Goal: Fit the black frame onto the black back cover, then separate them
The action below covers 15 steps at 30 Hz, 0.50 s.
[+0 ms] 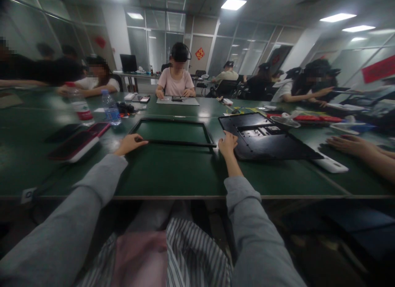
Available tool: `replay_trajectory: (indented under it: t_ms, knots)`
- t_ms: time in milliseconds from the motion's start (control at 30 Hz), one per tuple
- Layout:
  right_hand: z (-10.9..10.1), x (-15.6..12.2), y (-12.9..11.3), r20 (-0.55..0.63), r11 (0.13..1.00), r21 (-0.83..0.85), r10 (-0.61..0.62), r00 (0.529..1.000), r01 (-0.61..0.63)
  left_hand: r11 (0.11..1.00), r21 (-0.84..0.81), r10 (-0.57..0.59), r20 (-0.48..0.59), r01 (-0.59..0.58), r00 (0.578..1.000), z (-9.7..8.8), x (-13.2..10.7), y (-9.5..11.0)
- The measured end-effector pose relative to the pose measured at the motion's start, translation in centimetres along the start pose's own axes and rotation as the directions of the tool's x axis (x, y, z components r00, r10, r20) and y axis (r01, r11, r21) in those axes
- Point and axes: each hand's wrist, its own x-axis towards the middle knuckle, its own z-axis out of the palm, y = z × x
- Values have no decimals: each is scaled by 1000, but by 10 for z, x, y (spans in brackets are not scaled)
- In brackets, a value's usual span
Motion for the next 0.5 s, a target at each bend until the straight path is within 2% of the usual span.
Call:
replay_trajectory:
  t_ms: [133,267,367,433,500]
  knots:
    - [-11,3,3,-167,993,-72,78,983,-91,998,-20,-60,-24,59,998,-6,-7,13]
    - [-26,6,9,-361,976,-50,181,915,-213,995,-88,-51,-41,48,998,-14,-14,28]
    - [-45,10,23,-504,929,46,338,795,-367,989,-138,-64,-50,57,997,-20,-17,37]
    - [-58,13,37,-568,862,151,476,671,-483,983,-170,-78,-64,66,995,-23,-17,40]
    - [-69,16,52,-612,777,263,593,523,-572,975,-209,-91,-87,71,992,-24,-15,40]
